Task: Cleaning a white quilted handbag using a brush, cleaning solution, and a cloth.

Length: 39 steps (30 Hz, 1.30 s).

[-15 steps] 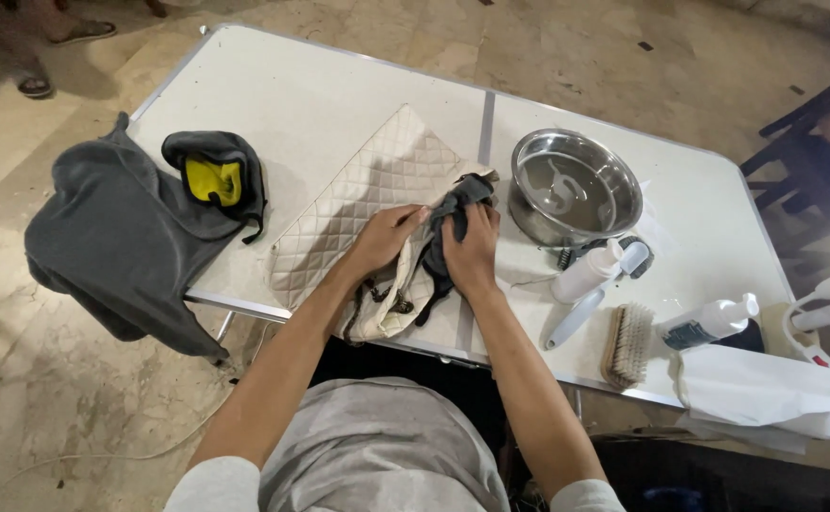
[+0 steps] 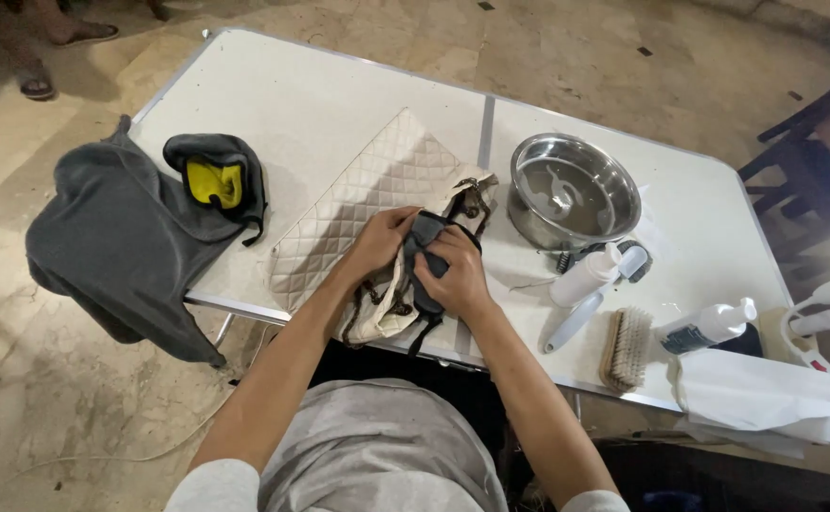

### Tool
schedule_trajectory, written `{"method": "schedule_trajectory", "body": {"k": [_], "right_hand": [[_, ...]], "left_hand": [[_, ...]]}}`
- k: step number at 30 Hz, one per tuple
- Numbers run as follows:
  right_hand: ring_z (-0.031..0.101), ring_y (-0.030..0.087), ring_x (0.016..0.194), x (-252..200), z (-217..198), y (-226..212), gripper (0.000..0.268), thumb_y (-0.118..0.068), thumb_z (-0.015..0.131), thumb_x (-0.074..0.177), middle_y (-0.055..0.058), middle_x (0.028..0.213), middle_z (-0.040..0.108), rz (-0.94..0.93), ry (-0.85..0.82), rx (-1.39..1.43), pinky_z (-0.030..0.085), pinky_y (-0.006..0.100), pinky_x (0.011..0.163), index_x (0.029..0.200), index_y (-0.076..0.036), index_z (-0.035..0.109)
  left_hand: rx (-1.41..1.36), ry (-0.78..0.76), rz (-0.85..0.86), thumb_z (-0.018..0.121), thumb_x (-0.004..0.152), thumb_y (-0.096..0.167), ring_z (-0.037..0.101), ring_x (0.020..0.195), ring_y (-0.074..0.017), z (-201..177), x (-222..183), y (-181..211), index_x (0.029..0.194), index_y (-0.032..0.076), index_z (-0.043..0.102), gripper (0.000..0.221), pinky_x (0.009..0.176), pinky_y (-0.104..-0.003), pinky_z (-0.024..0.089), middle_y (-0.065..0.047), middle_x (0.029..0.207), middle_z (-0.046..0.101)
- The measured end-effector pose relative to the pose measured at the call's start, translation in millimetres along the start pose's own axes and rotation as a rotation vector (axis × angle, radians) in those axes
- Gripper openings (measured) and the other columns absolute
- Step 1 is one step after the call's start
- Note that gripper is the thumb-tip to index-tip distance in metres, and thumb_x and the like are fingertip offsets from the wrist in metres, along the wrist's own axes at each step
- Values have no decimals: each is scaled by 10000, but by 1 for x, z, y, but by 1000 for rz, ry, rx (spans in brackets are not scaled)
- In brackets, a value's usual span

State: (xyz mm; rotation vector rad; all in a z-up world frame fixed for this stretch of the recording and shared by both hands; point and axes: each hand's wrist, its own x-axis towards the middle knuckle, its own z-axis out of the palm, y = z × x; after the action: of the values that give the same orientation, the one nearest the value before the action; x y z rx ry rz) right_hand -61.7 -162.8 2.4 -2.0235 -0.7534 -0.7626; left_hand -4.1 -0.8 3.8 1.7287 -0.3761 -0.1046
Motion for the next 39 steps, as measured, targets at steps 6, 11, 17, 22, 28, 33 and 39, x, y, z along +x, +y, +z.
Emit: {"method": "schedule_trajectory", "body": {"k": [6,11,17,22,28,33,39], "right_hand": [[648,358,930,9,-4,13,100,-85,699,884,138,853,672,130,163,-251,558,446,771,811,-18,707],[659,386,961,0,-3,0,123,-100,712,876,155,846,702,91,-8,-51,569,495,794,784,-25,744],[644,388,1019,5,-3,1,150,-81,671,917,179,826,698,159,60,-159,576,507,819,826,14,742],[626,440,1051,1,-6,-10,150,-87,670,921,209,878,706,175,0,-55,565,578,829,843,18,743],[659,412,968,6,-7,-10,170,-73,665,915,189,789,701,84,-7,-94,576,531,790,784,11,733],[653,406,953,11,-8,-13,175,-94,680,919,179,792,690,80,-4,-71,561,522,804,769,-8,709],[678,364,916,5,-6,-14,163,-86,694,899,158,759,700,85,36,-173,578,455,766,759,-8,725]], "left_hand": [[86,-31,34,519,1056,464,636,1212,-393,-3,-3,9,1282,144,733,447,1037,-505,472,-181,1193,736],[40,-4,-10,523,1055,420,651,1200,-317,1,6,-9,1262,185,750,387,1041,-467,479,-136,1185,747],[81,-10,-8,535,1044,460,646,1207,-364,0,-3,3,1289,142,733,448,1044,-503,476,-168,1219,730],[-2,-10,-11,533,1067,451,637,1220,-374,2,-1,1,1299,115,727,452,1077,-502,459,-183,1250,720],[-6,5,-8,559,1053,425,652,1198,-351,2,0,-6,1283,90,728,440,1055,-504,461,-190,1209,729],[93,-14,-35,515,1054,493,631,1239,-344,-2,8,-3,1299,154,728,470,1069,-494,457,-145,1240,727],[64,6,-72,540,1050,457,648,1200,-357,3,5,-11,1299,155,733,436,1036,-493,473,-145,1220,737]]}}
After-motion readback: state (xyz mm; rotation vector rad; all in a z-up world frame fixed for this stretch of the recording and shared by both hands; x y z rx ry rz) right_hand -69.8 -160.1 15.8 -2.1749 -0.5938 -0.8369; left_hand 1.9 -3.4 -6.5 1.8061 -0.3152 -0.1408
